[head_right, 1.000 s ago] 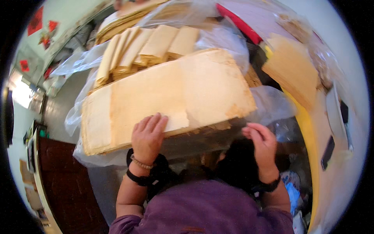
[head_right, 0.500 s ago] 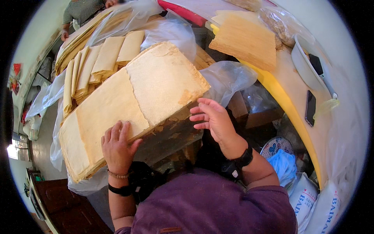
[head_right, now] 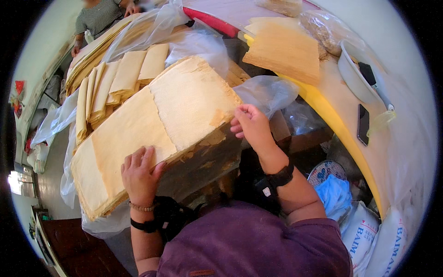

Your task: The person peels and folds individual large thin beige sheets from a thick stack by hand.

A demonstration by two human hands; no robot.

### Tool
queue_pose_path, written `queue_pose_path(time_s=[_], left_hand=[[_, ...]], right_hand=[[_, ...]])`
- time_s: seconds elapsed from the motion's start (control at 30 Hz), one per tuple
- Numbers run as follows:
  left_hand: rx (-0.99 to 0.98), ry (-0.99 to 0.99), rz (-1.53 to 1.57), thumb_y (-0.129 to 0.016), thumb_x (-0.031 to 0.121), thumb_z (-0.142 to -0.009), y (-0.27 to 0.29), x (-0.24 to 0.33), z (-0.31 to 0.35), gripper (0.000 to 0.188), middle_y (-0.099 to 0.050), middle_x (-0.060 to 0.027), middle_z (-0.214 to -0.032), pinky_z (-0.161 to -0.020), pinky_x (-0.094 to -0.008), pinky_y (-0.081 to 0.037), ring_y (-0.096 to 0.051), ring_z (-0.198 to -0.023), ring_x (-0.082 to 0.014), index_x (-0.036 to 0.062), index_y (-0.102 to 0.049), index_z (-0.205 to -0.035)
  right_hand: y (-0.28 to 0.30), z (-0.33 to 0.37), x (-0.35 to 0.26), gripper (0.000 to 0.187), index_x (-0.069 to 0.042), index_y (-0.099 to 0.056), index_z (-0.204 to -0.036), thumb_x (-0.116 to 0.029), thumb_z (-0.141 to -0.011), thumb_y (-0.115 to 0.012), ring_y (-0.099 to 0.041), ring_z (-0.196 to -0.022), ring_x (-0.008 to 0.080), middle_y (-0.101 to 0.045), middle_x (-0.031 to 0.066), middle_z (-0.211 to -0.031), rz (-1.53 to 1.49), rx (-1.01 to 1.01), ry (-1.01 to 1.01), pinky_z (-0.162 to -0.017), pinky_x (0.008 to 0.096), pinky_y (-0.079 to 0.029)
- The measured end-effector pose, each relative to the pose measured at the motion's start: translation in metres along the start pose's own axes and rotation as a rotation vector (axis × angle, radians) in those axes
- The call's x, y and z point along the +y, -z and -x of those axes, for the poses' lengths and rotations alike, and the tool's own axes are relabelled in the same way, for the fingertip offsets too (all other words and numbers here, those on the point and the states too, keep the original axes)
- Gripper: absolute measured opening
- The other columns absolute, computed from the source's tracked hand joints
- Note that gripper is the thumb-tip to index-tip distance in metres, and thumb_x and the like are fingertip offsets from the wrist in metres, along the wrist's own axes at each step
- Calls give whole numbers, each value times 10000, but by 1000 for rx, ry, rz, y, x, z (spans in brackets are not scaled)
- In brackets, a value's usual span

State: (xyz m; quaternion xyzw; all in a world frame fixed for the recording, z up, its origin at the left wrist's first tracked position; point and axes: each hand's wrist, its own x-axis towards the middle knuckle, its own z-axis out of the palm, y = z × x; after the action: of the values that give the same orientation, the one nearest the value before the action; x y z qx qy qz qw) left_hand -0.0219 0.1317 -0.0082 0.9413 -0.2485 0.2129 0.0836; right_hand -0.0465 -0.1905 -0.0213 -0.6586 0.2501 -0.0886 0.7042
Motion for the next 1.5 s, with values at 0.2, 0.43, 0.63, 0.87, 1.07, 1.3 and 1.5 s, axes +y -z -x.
queue_pose_path(time_s=[0.2,0.43,0.63,0.87,1.07,1.3,1.5], left_hand=[[-1,56,-30,-804,379,-759,-2,4,3,513,-642,-43,-1168,-891,-411,-464,-582,-1042,-269,136,-689,-1196],[-12,44,9,-790,329,-781,6,4,-1,472,-652,-61,-1150,-899,-415,-473,-587,-1031,-287,104,-699,-1185],[7,26,-7,-824,344,-735,-3,2,0,516,-642,-42,-1151,-885,-412,-462,-578,-1033,-271,129,-691,-1185],[-27,56,-19,-779,309,-797,5,7,1,474,-653,-73,-1176,-920,-414,-465,-586,-1055,-294,102,-680,-1211],[9,36,25,-814,305,-756,9,-1,-1,489,-656,-48,-1140,-895,-401,-471,-589,-1040,-269,99,-689,-1182],[-41,16,177,-802,275,-777,15,-13,-7,423,-657,-76,-1127,-862,-399,-507,-592,-1010,-297,82,-705,-1140],[-43,26,150,-785,276,-811,22,-29,-2,408,-624,-98,-1291,-970,-435,-461,-573,-1154,-322,116,-701,-1177]], right_hand=[[15,-17,14,249,-36,-672,-1157,-209,-984,-626,-636,-711,97,-681,41,-858,247,159,408,-610,235,-514],[11,-17,14,281,-23,-678,-1173,-204,-959,-653,-612,-695,82,-674,20,-885,57,111,222,-609,237,-514],[13,-21,12,270,0,-691,-1097,-216,-936,-692,-620,-705,88,-670,3,-876,23,89,135,-603,234,-500],[0,-9,-24,426,-9,-696,-896,-434,-905,-687,-657,-694,232,-652,123,-713,693,77,211,-646,359,-492],[-16,-10,-23,358,-17,-681,-892,-374,-918,-689,-652,-699,307,-674,150,-770,684,192,525,-645,377,-500],[-39,-2,-29,347,-32,-639,-1130,-321,-947,-698,-618,-777,98,-665,40,-993,-274,-133,76,-608,254,-555],[-53,-9,-3,390,-7,-655,-1085,-365,-939,-706,-635,-740,103,-677,52,-920,-111,-115,66,-578,254,-545]])
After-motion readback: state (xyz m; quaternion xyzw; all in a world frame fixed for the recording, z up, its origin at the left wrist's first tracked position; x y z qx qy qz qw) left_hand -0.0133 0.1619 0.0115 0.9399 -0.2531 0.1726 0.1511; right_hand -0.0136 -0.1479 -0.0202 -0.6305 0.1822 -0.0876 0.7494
